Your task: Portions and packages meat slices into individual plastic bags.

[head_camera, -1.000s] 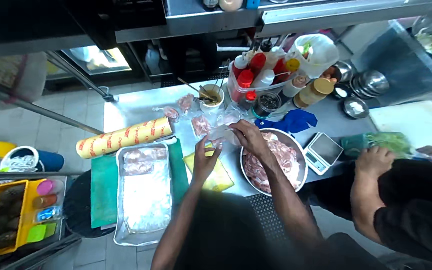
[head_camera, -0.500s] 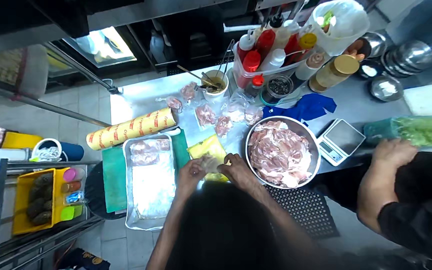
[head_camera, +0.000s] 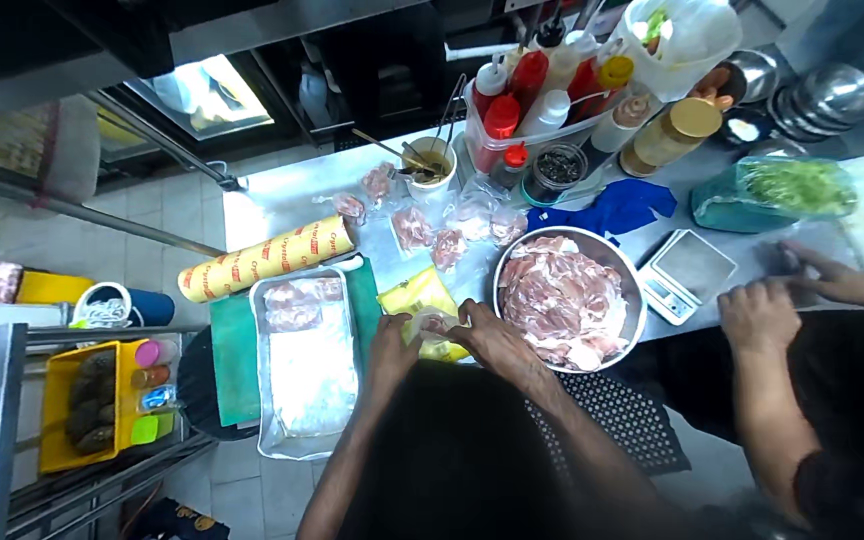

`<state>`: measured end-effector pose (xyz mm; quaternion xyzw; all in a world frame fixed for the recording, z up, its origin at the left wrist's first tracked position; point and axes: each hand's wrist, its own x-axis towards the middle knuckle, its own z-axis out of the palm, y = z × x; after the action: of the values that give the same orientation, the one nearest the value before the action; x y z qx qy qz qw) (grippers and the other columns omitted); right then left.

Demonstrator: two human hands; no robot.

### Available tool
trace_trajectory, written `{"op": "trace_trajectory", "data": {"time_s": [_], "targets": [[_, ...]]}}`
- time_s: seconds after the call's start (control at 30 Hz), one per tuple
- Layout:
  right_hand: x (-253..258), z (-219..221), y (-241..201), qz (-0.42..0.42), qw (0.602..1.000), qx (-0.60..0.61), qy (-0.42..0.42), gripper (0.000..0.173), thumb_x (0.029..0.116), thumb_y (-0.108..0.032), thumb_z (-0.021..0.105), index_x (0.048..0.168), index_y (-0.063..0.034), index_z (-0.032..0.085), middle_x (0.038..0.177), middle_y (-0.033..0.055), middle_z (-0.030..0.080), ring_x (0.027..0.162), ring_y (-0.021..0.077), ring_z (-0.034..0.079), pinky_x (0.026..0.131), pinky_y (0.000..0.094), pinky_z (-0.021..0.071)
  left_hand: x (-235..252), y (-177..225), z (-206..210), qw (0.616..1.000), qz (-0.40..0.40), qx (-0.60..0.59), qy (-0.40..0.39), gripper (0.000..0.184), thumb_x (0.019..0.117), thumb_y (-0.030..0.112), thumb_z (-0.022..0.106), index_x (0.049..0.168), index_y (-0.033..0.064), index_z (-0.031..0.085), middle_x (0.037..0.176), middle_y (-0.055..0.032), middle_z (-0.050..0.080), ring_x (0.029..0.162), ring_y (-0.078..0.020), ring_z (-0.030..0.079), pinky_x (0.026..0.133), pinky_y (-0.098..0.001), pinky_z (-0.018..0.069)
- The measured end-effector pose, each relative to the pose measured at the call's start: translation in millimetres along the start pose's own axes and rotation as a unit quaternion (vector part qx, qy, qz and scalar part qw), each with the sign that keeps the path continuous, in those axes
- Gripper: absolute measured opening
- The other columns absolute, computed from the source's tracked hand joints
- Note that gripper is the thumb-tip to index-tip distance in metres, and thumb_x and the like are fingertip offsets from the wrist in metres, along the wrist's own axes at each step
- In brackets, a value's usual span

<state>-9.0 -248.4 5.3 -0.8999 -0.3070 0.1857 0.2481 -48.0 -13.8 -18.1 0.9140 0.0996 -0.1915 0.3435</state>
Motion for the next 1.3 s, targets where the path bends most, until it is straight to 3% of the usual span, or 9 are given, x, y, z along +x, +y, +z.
{"op": "trace_trajectory", "data": {"time_s": [0.2,0.3,0.5,0.67,0.8,0.93,1.07,1.17,1.3], "targets": [[-16.9,-6.7,3.9,0.085,0.994,0.021,-0.07,0.032,0.1083,-0.03,0.045,0.12,-0.0143,0.071,0.12,0.0167,0.065,0.102,0.0344,0.069,0.085,0.0523,0.0575,-1.9,-3.2,-6.3,0.997,0.026,-0.051,0.057,0.036,0.0938,0.008,0.057,0.127,0.0116,0.069,0.126,-0.0101,0.067,0.077,-0.0154,0.072,0.072,-0.0358,0.0645],[-14.7,-4.8,-2.5,0.062,0.995,0.032,-0.067,0.031,0.1077,-0.022,0.044,0.115,-0.0057,0.07,0.119,0.0163,0.066,0.104,0.0325,0.069,0.089,0.0487,0.0568,0.7,-4.3,1.5,0.99,0.06,-0.049,0.121,0.04,0.0963,0.009,0.053,0.132,0.0148,0.068,0.128,-0.0073,0.068,0.074,-0.0131,0.071,0.068,-0.0341,0.0633],[-13.3,-3.5,5.8,0.015,0.999,0.048,-0.006,0.03,0.1069,-0.019,0.046,0.108,-0.0023,0.071,0.117,0.0152,0.067,0.105,0.0286,0.069,0.092,0.0429,0.0568,4.8,-10.9,5.3,0.959,0.072,-0.241,0.129,0.021,0.1009,0.007,0.057,0.112,0.0032,0.074,0.131,-0.0128,0.067,0.078,-0.0154,0.075,0.069,-0.032,0.0667],[-15.4,-7.9,8.8,0.013,0.999,0.043,-0.009,0.026,0.1046,-0.015,0.049,0.106,-0.0028,0.072,0.115,0.0146,0.068,0.105,0.0281,0.069,0.094,0.0424,0.0562,-3.7,-3.9,3.7,0.931,0.105,-0.328,0.124,0.021,0.0973,0.0,0.059,0.117,-0.0024,0.067,0.103,-0.0104,0.076,0.086,-0.0201,0.077,0.081,-0.0361,0.0663],[-16.8,-7.0,18.2,-0.004,0.999,0.047,0.01,0.026,0.1044,-0.015,0.05,0.104,-0.0028,0.072,0.114,0.0136,0.069,0.103,0.0269,0.069,0.093,0.0409,0.0563,-3.2,-16.0,4.1,0.96,0.156,-0.223,0.072,0.05,0.0877,0.014,0.079,0.132,0.0,0.06,0.112,-0.0079,0.072,0.096,-0.0162,0.073,0.086,-0.0325,0.0636],[-14.5,-7.6,14.6,-0.027,0.999,0.036,0.019,0.025,0.1046,-0.016,0.05,0.104,-0.0038,0.072,0.121,0.0115,0.066,0.108,0.0248,0.067,0.096,0.0385,0.0556,-0.1,-23.8,13.3,0.961,0.225,-0.038,0.157,0.017,0.0948,0.019,0.069,0.107,0.0133,0.079,0.101,-0.0066,0.072,0.091,-0.0163,0.067,0.083,-0.031,0.0569],[-21.0,-24.3,17.7,-0.083,0.992,0.08,0.054,0.026,0.1059,-0.022,0.052,0.104,-0.0073,0.073,0.129,0.0071,0.066,0.118,0.019,0.064,0.104,0.0346,0.051,9.7,-26.4,0.4,0.935,0.281,-0.137,0.166,0.012,0.0935,0.024,0.073,0.1,0.0174,0.08,0.106,-0.0042,0.068,0.105,-0.0163,0.061,0.092,-0.0326,0.0517],[-28.4,-42.4,16.2,-0.152,0.96,0.212,0.107,0.022,0.105,-0.021,0.058,0.107,-0.008,0.076,0.119,0.0035,0.073,0.114,0.0117,0.067,0.102,0.0319,0.0552,6.2,-16.4,-28.1,0.896,0.345,-0.261,0.098,0.011,0.0947,0.017,0.072,0.099,0.0073,0.075,0.131,-0.0128,0.063,0.123,-0.0239,0.061,0.103,-0.0409,0.0541],[-21.0,-46.4,1.6,-0.241,0.807,0.509,0.176,0.019,0.1001,-0.021,0.067,0.111,-0.0064,0.073,0.107,0.0094,0.075,0.104,0.0222,0.071,0.095,0.0398,0.0586,-18.5,18.9,-67.0,0.823,0.444,-0.348,0.062,0.01,0.0962,0.006,0.069,0.099,0.0089,0.06,0.107,-0.0114,0.076,0.1,-0.0247,0.075,0.089,-0.0401,0.063]]}}
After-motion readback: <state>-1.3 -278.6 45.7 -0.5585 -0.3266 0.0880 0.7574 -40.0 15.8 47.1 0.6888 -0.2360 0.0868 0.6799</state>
